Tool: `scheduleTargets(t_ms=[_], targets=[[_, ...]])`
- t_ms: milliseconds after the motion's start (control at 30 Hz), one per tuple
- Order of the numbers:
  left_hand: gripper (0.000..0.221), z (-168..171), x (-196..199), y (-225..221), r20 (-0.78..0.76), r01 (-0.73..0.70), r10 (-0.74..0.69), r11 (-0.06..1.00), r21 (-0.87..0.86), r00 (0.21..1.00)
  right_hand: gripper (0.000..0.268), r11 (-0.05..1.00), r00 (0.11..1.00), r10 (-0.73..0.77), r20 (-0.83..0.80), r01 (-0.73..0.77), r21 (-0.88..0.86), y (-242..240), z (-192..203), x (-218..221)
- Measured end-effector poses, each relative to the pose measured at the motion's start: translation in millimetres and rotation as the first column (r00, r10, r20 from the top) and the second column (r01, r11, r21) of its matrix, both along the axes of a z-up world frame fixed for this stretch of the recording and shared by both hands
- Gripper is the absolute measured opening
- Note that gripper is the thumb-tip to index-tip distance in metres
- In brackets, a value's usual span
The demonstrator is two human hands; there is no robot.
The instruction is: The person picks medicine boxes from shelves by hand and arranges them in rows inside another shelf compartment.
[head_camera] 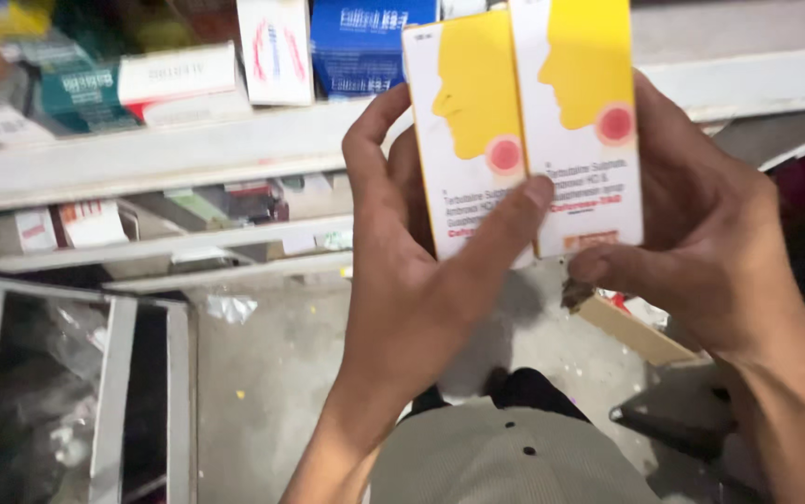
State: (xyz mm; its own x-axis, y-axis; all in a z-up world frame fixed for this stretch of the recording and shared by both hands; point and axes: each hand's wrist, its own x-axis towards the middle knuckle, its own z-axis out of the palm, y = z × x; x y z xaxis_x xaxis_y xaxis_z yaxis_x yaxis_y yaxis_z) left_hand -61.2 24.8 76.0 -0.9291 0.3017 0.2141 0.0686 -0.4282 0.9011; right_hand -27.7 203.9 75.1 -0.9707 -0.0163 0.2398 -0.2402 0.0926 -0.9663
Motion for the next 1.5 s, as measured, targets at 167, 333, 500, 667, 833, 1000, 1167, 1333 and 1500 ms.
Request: scheduleTargets(t_ms=[167,333,500,667,833,1000,1167,1333,1500], targets=[[0.096,33,-15,36,-0.117,0.164,-0.156,0.985,0.062,0.981,0.102,0.998,0.980,-0.035,-0.195,0.044,0.044,50,25,-10],[0.117,44,-28,97,-0.220,0.294,-0.296,0.955,-0.043,0.929,0.093,0.999,0.978,-0.036,-0.206,0.029,-0.036,120,38,-14],[0.123,54,-26,184,-0.267,0.150,-0.221,0.953,-0.263,0.938,0.095,0.999,0.981,-0.045,-0.191,0.039,-0.033,208,48,-13],[0.121,87,-31,268,-0.313,0.216,-0.261,0.961,-0.171,0.913,0.095,0.994,0.950,-0.068,-0.306,0.093,0.066,307,71,-23],[0.126,154,-60,326,-0.385,0.143,-0.265,0.937,-0.318,0.884,0.095,0.981,0.912,-0.045,-0.408,0.118,0.156,377,129,-44],[0.101,226,-118,373,-0.612,0.100,-0.298,0.936,-0.336,0.733,0.103,0.976,0.887,-0.022,-0.461,0.119,0.182,421,196,-95],[0.083,257,-192,424,-0.762,-0.104,-0.150,0.956,-0.274,0.630,0.099,0.966,0.889,-0.087,-0.450,0.186,0.182,447,232,-146],[0.059,270,-235,440,-0.818,-0.428,-0.077,0.822,-0.376,0.570,0.056,0.887,0.911,-0.323,-0.258,0.387,0.253,466,237,-202],[0.072,268,-248,470,-0.774,-0.546,-0.067,0.669,-0.503,0.630,0.044,0.796,0.901,-0.350,-0.255,0.430,0.426,512,227,-231]])
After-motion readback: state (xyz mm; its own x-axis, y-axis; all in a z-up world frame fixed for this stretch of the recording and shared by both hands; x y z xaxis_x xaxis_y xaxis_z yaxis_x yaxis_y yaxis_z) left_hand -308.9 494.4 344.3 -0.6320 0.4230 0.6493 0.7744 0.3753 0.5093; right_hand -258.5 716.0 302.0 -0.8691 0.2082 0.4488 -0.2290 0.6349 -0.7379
